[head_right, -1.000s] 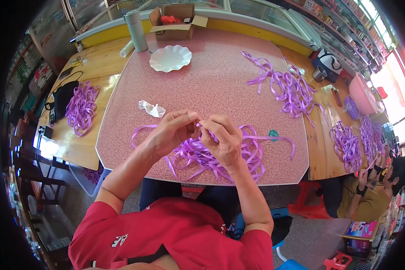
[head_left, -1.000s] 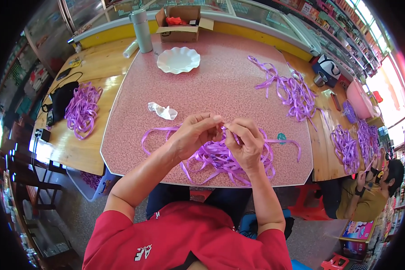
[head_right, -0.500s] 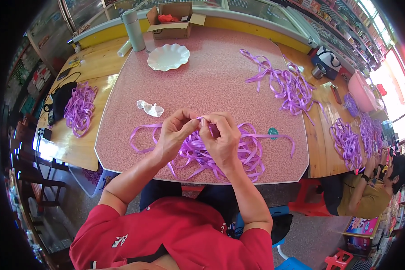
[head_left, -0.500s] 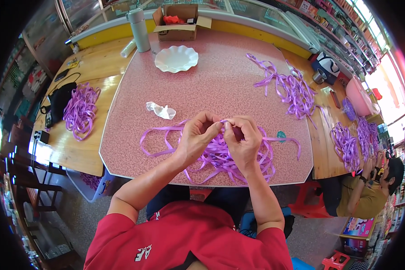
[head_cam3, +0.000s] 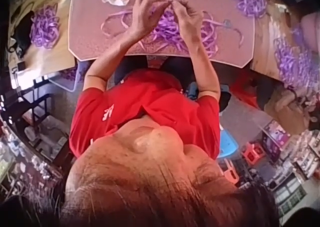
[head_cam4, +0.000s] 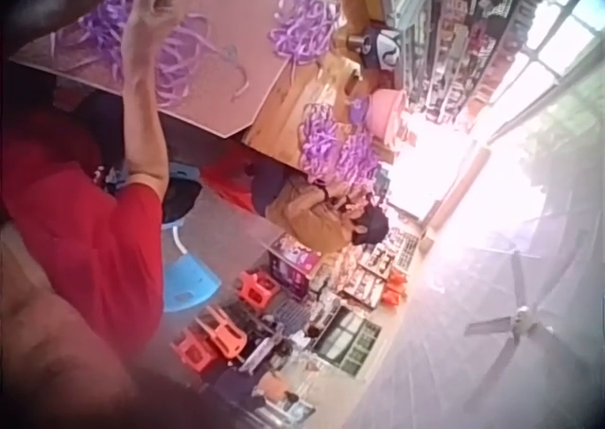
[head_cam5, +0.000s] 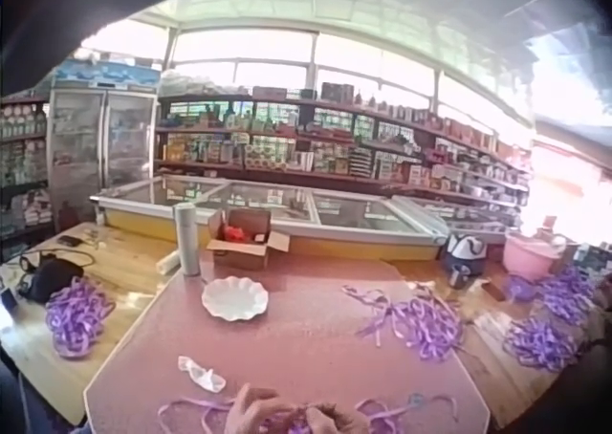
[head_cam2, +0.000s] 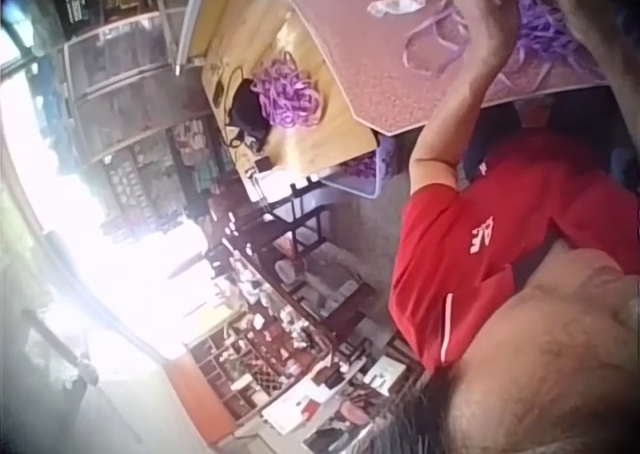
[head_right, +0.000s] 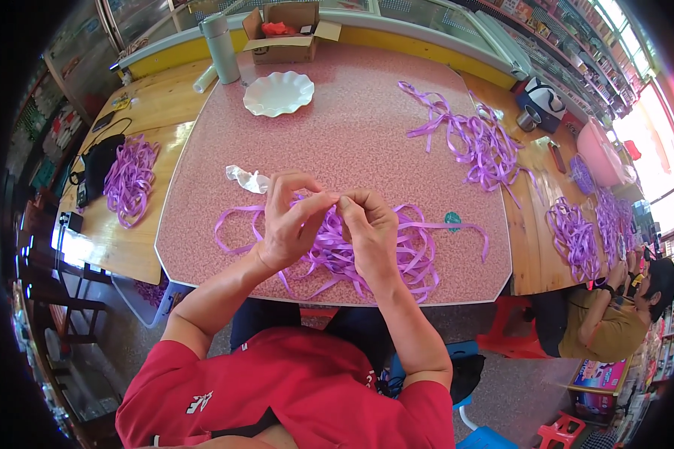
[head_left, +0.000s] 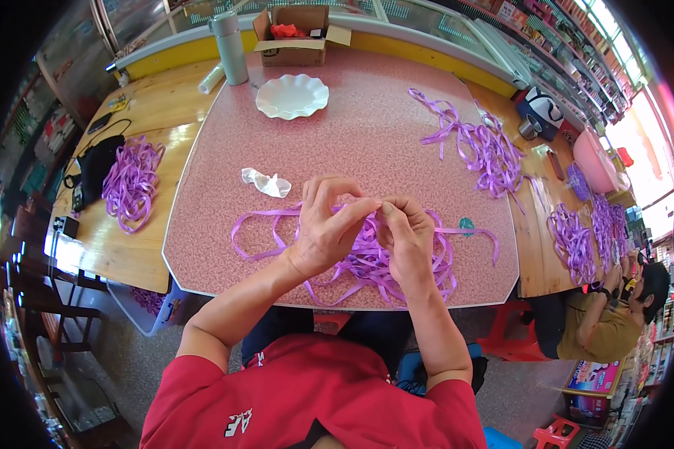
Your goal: Tying and knotting long purple plastic ribbons at a workbench.
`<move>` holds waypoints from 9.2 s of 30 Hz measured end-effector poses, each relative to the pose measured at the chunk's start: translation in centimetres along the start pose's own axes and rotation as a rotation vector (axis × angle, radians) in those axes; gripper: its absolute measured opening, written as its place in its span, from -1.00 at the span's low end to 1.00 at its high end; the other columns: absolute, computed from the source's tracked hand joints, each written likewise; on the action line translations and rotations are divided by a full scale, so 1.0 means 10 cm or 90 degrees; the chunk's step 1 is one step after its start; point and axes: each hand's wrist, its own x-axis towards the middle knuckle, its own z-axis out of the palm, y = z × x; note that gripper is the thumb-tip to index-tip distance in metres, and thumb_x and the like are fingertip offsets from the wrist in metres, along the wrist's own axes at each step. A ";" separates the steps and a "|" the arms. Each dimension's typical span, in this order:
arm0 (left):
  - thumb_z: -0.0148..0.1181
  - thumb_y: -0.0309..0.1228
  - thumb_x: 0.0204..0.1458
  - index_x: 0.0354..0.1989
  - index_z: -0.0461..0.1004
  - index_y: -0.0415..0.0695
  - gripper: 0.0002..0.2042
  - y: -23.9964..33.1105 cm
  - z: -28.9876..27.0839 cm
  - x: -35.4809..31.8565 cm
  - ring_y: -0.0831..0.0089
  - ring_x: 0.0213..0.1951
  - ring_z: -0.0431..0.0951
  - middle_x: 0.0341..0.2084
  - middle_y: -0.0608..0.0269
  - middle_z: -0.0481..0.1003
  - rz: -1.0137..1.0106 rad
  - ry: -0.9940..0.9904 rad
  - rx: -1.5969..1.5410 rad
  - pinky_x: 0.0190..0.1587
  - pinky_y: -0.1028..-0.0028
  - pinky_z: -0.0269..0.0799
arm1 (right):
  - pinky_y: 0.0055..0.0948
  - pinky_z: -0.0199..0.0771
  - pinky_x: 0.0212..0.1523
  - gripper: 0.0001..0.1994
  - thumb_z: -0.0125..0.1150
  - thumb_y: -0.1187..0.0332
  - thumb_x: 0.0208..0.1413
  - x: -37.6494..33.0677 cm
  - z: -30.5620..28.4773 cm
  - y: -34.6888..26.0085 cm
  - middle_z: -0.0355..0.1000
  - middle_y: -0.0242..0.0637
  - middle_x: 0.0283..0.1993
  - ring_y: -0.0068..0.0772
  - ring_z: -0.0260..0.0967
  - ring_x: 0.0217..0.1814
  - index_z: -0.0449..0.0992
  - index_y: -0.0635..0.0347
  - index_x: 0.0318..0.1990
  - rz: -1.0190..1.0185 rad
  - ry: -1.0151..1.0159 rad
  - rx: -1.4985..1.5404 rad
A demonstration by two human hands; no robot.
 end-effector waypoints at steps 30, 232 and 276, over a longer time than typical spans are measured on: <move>0.21 -0.54 0.15 -0.27 0.48 -0.20 -0.96 0.04 0.24 -0.09 0.62 -0.22 0.48 -0.28 0.35 0.52 -0.528 0.024 -0.424 -0.13 0.56 0.39 | -0.72 0.18 -0.54 -0.95 0.21 0.41 0.23 0.09 -0.03 0.12 0.42 -0.49 -0.38 -0.77 0.24 -0.45 0.56 0.13 -0.28 0.104 0.070 0.050; -0.07 -0.14 0.36 0.18 0.41 -0.24 -0.56 1.03 0.66 -0.14 0.46 0.09 0.45 0.16 0.22 0.42 -0.791 -0.083 -1.123 0.20 0.36 0.33 | -0.50 0.47 -0.09 -0.77 0.35 0.67 0.00 -0.70 -0.60 -0.36 0.50 -0.22 -0.15 -0.42 0.47 -0.10 0.59 0.33 -0.16 -0.332 0.104 -0.445; -0.09 -0.32 0.35 0.10 0.40 -0.31 -0.67 -0.79 -0.25 -0.07 0.44 -0.23 0.54 -0.25 0.18 0.51 -0.682 0.310 -0.800 -0.14 0.49 0.48 | -0.58 0.31 -0.37 -0.80 0.05 0.41 0.32 -0.67 -3.19 -0.94 0.38 -0.28 -0.18 -0.58 0.23 -0.34 0.45 0.33 0.00 -0.257 0.059 0.252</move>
